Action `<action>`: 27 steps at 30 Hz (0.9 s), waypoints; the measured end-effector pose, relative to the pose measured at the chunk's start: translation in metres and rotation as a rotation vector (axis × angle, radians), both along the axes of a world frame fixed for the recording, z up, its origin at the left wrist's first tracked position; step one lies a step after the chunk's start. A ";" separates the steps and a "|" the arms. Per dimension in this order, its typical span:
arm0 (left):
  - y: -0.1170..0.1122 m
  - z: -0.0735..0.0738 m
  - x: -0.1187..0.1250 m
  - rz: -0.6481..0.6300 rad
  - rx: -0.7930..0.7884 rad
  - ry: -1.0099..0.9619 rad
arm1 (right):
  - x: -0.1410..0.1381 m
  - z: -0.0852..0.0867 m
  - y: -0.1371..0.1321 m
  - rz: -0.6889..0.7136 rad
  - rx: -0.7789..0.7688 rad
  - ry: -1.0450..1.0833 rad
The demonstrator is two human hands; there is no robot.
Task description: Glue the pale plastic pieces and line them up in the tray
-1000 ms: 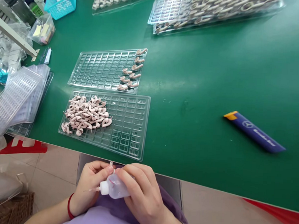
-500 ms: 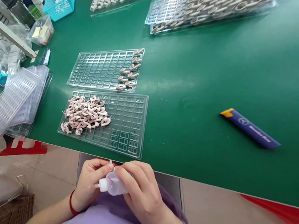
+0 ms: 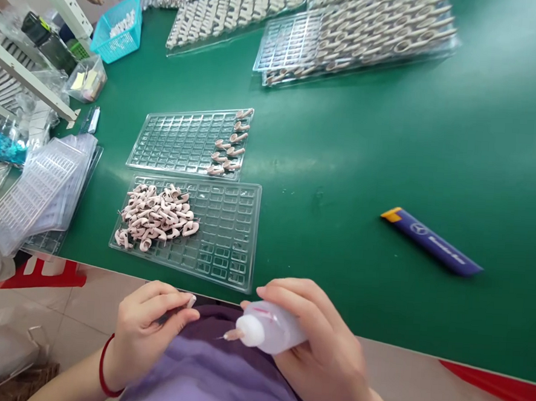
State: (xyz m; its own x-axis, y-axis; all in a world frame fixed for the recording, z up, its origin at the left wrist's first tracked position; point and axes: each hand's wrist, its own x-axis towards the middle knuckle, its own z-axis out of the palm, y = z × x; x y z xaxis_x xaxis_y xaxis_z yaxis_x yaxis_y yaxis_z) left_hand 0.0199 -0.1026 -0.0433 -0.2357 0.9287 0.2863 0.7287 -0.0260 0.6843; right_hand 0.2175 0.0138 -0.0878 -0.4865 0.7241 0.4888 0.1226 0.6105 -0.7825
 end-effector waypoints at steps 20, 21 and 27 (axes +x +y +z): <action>0.263 0.027 -0.108 -0.107 -0.179 0.279 | -0.002 -0.006 0.030 -0.327 -0.202 -0.069; 0.273 0.024 -0.108 -0.110 -0.192 0.290 | -0.001 -0.007 0.030 -0.321 -0.201 -0.071; 0.297 0.013 -0.108 -0.173 -0.279 0.367 | -0.001 -0.011 0.030 -0.295 -0.179 -0.067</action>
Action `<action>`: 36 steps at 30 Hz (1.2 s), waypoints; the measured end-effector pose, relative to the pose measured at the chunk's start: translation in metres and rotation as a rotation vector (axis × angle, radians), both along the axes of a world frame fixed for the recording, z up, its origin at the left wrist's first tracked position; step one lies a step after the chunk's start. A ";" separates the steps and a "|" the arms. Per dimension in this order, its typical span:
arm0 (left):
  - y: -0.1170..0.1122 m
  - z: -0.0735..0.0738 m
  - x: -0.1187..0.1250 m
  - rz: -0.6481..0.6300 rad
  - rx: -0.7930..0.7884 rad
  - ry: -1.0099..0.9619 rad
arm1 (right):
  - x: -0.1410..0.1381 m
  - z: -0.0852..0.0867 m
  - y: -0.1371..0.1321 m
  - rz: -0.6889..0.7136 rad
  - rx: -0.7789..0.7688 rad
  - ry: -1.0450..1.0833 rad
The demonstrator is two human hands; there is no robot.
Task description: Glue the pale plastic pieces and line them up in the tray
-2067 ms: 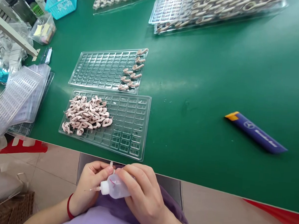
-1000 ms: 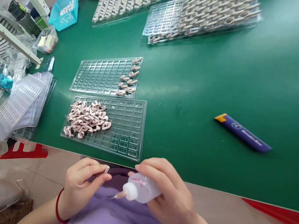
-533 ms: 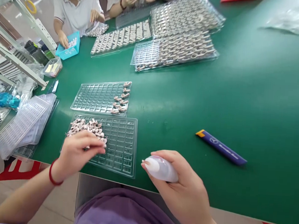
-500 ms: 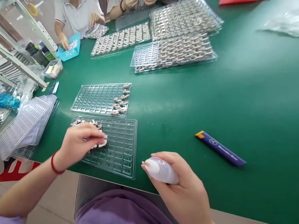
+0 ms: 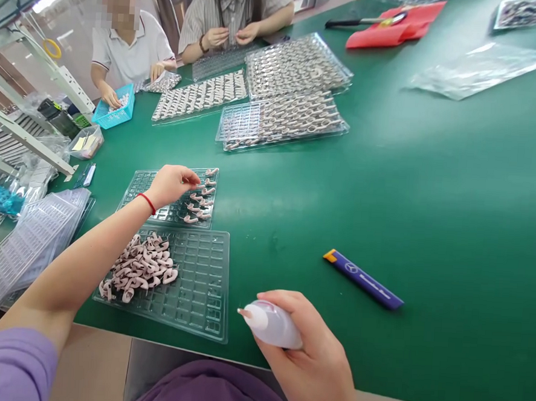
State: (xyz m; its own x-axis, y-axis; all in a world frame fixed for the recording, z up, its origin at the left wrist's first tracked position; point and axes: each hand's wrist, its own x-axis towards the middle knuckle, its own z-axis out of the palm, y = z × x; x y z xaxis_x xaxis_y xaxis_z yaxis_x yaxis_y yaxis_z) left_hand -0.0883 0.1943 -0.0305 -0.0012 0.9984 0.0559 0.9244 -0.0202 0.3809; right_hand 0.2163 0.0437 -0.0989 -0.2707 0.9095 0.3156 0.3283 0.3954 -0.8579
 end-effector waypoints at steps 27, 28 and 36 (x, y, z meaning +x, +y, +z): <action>-0.119 0.047 -0.008 0.028 -0.440 0.157 | -0.003 0.008 -0.001 -0.039 -0.068 0.002; -0.121 0.046 -0.009 0.033 -0.416 0.138 | -0.003 0.010 0.000 -0.038 -0.061 0.002; -0.158 0.042 0.005 0.073 -0.145 -0.249 | -0.008 0.010 -0.004 -0.093 -0.079 0.039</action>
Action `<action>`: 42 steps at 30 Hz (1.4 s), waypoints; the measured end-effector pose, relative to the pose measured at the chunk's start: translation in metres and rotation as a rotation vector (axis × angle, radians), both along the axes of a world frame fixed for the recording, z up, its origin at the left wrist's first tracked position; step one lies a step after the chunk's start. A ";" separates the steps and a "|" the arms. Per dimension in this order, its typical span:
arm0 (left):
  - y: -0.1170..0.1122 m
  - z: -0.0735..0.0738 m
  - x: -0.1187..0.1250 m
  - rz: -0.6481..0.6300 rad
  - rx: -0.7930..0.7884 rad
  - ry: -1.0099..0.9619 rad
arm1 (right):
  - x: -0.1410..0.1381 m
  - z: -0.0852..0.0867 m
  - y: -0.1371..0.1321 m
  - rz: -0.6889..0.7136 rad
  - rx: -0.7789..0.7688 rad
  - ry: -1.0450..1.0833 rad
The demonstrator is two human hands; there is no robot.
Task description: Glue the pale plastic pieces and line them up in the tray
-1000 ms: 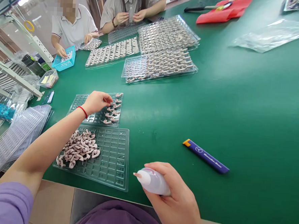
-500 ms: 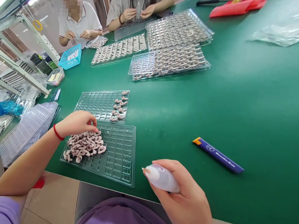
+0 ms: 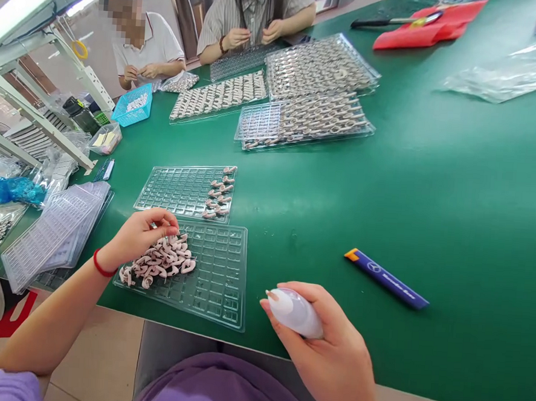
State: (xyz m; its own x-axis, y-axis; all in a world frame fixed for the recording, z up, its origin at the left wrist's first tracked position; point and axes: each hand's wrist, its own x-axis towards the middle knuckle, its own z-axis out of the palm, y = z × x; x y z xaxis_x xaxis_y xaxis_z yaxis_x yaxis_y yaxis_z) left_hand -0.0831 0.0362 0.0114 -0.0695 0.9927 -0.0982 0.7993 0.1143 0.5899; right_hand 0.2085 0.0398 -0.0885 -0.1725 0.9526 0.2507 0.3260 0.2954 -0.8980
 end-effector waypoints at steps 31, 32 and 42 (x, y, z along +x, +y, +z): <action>-0.119 -0.044 0.088 0.277 0.006 -0.569 | -0.022 0.023 -0.035 0.406 -0.009 0.070; -0.124 -0.048 0.089 0.295 0.056 -0.534 | -0.016 0.018 -0.039 0.390 -0.049 0.046; -0.141 -0.072 0.082 -0.011 0.508 0.303 | 0.012 -0.007 -0.054 0.432 0.143 -0.054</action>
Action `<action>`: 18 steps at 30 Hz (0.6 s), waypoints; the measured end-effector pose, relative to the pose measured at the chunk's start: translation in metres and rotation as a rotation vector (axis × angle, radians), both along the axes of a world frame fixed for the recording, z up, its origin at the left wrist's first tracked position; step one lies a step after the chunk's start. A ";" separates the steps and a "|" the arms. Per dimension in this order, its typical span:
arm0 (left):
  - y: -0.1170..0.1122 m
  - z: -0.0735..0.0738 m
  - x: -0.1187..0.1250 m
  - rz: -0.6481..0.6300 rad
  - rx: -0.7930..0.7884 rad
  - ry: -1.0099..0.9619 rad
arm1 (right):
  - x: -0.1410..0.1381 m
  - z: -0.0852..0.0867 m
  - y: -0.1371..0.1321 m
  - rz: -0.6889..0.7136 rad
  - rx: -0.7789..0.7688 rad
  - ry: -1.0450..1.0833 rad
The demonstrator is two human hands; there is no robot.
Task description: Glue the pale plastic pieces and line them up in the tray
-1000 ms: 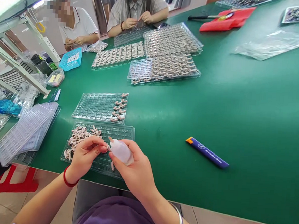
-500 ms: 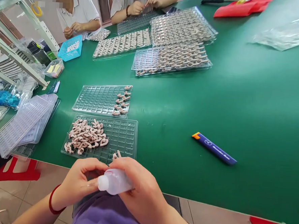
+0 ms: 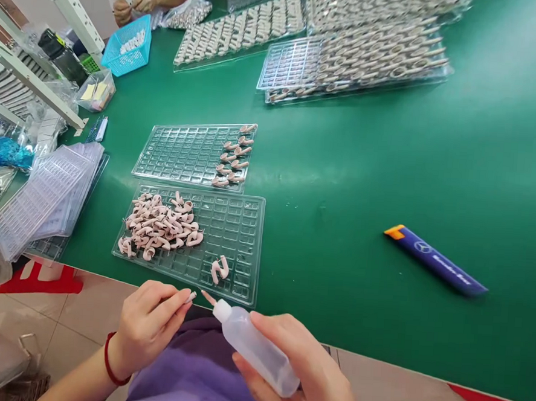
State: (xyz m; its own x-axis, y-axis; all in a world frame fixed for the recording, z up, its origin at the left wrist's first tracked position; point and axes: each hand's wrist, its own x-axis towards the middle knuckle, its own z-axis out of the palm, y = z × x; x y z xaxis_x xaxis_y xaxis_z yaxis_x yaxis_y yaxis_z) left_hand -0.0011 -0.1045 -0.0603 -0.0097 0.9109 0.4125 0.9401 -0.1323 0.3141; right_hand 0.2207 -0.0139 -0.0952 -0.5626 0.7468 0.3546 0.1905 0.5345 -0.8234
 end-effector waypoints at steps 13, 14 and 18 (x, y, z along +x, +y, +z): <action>0.004 0.003 0.003 -0.022 0.000 0.031 | 0.001 -0.005 0.004 0.181 0.041 0.014; 0.004 0.003 0.004 -0.020 0.004 0.035 | 0.001 -0.004 0.004 0.179 0.044 0.020; 0.004 0.004 0.004 -0.020 0.003 0.043 | 0.001 -0.003 0.004 0.176 0.053 0.022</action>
State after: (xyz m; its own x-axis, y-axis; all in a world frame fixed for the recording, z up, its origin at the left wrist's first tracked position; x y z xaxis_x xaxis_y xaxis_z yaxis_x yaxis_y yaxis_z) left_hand 0.0031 -0.1003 -0.0567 0.0263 0.9094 0.4151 0.9498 -0.1523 0.2734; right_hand 0.2213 -0.0101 -0.0985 -0.6743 0.6179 0.4043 0.0726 0.6003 -0.7965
